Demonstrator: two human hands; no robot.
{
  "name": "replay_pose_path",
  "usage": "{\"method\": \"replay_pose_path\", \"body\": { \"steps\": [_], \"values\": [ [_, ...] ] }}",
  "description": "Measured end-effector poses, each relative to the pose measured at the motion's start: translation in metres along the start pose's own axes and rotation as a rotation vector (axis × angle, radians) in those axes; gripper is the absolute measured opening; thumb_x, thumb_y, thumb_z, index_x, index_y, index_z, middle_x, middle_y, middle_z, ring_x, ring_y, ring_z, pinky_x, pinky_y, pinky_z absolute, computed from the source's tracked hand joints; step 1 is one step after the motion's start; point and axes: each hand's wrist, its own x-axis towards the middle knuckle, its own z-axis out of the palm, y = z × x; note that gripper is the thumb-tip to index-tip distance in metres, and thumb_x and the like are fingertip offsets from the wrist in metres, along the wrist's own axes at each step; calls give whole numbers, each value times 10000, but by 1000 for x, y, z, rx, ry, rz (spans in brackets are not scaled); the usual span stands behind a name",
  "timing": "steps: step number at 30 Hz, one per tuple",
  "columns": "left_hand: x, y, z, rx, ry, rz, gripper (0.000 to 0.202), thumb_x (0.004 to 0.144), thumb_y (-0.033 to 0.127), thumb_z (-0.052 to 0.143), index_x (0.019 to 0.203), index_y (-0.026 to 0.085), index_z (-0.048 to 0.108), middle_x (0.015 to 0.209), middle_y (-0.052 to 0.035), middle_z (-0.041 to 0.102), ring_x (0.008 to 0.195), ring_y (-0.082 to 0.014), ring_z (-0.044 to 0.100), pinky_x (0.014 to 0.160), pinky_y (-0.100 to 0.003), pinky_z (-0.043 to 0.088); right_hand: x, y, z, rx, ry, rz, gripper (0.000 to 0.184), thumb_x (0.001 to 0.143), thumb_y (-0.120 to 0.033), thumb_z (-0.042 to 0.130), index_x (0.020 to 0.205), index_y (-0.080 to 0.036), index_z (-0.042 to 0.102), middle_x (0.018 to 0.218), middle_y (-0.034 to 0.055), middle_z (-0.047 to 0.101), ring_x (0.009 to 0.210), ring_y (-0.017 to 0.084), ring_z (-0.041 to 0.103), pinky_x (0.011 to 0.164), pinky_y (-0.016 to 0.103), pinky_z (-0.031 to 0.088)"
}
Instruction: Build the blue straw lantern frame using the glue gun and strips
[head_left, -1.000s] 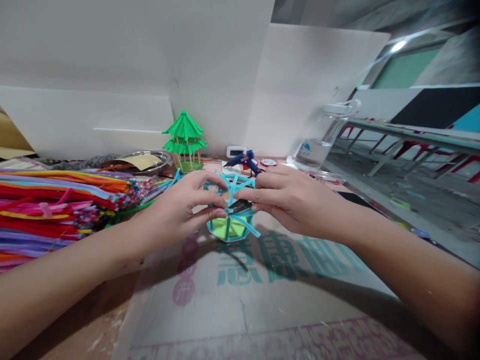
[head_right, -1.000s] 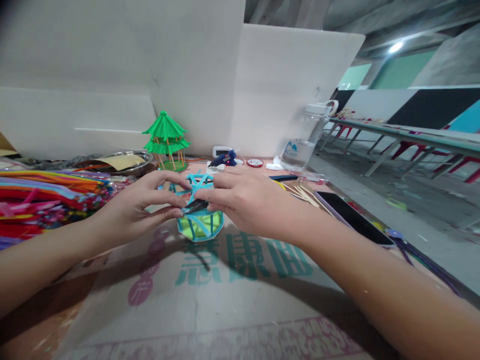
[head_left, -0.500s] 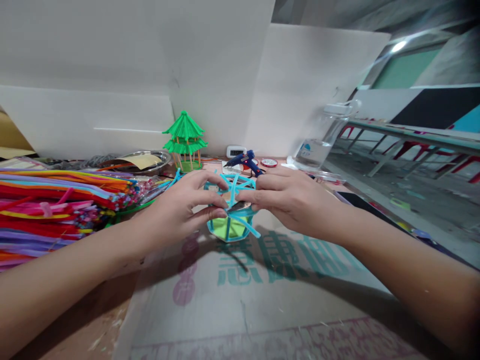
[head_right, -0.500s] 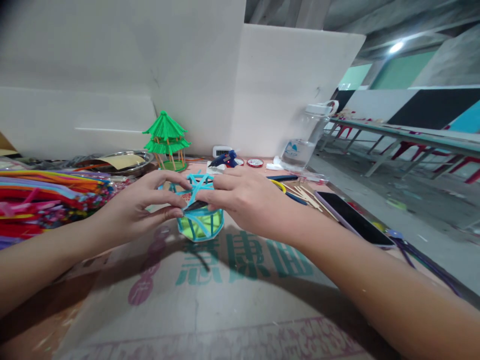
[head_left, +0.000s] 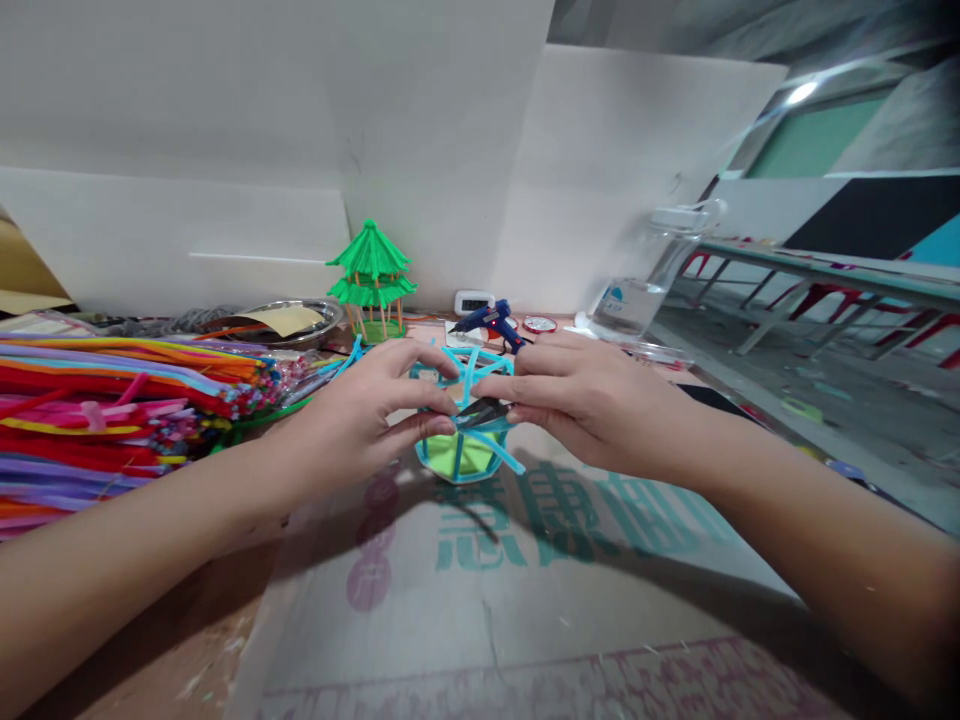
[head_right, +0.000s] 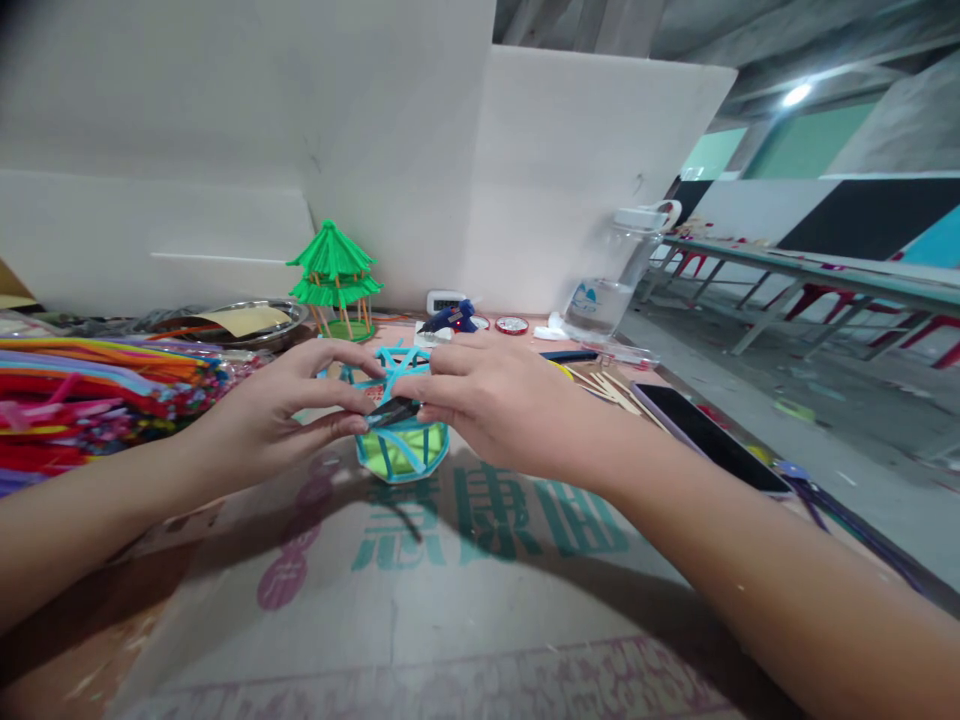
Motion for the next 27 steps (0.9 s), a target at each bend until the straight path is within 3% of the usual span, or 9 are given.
{"method": "replay_pose_path", "body": {
  "steps": [17, 22, 27],
  "values": [
    [1, 0, 2, 10, 24, 31, 81, 977, 199, 612, 999, 194, 690, 1159, -83, 624, 1127, -193, 591, 979, -343, 490, 1, -3, -1, -92, -4, -26, 338, 1064, -217, 382, 1133, -203, 712, 815, 59, 641, 724, 177, 524, 678, 322, 361],
    [1, 1, 0, 48, 18, 16, 86, 979, 217, 609, 993, 198, 691, 1177, -84, 632, 1144, -204, 594, 991, -357, 497, -1, -1, -3, -33, 75, 63, 316, 1049, -250, 427, 1285, -201, 632, 910, 73, 663, 859, 220, 607, 753, 360, 455],
    [2, -2, -7, 67, 4, 13, 113, 978, 215, 603, 1009, 205, 711, 1196, -84, 635, 1180, -212, 593, 1027, -372, 499, -2, 7, -19, 43, 148, 170, 349, 1055, -283, 412, 1333, -236, 618, 905, 63, 655, 805, 204, 616, 709, 347, 485]
  ]
}}
